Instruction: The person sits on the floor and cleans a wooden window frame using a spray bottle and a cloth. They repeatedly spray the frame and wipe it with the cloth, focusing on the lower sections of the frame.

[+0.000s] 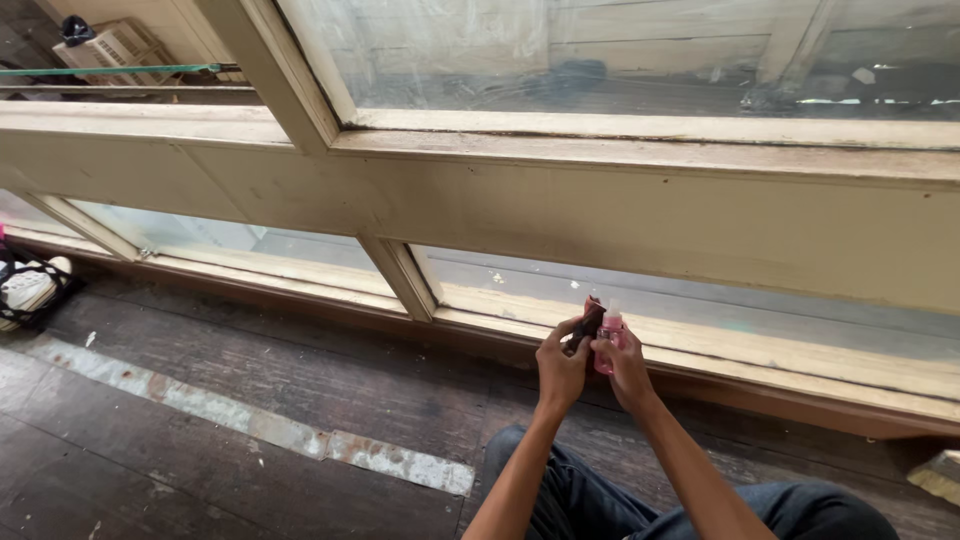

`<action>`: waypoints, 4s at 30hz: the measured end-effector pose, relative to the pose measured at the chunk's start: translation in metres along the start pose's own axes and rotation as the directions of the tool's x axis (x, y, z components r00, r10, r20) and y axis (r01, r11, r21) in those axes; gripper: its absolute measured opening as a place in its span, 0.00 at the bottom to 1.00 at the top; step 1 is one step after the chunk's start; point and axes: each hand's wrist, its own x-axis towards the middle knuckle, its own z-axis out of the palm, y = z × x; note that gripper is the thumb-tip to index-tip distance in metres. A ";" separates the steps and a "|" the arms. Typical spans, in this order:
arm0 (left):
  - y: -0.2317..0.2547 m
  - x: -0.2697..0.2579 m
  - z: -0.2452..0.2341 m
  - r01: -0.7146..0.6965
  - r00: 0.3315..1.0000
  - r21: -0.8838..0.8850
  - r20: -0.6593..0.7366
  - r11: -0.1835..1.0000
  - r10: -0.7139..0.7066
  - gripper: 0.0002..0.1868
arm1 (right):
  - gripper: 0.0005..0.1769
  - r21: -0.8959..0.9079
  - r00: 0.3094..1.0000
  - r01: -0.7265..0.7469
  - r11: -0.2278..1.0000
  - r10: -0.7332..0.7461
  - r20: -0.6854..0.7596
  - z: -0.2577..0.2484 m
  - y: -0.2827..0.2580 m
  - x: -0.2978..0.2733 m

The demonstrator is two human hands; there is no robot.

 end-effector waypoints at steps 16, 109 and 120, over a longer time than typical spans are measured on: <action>0.025 0.108 -0.004 -0.387 0.819 -0.380 -0.561 0.840 0.124 0.13 | 0.41 -0.089 0.981 0.069 0.994 -0.084 -0.176 -0.087 -0.033 -0.034; -0.038 0.109 -0.007 -0.486 0.682 0.545 -0.253 0.683 0.686 0.17 | 0.34 -0.301 0.920 0.043 0.953 -0.155 -0.360 -0.123 0.016 -0.046; -0.044 0.095 0.014 -0.149 0.786 0.494 -0.467 0.856 0.406 0.12 | 0.34 -0.224 0.921 0.062 0.973 -0.143 -0.362 -0.121 0.011 -0.049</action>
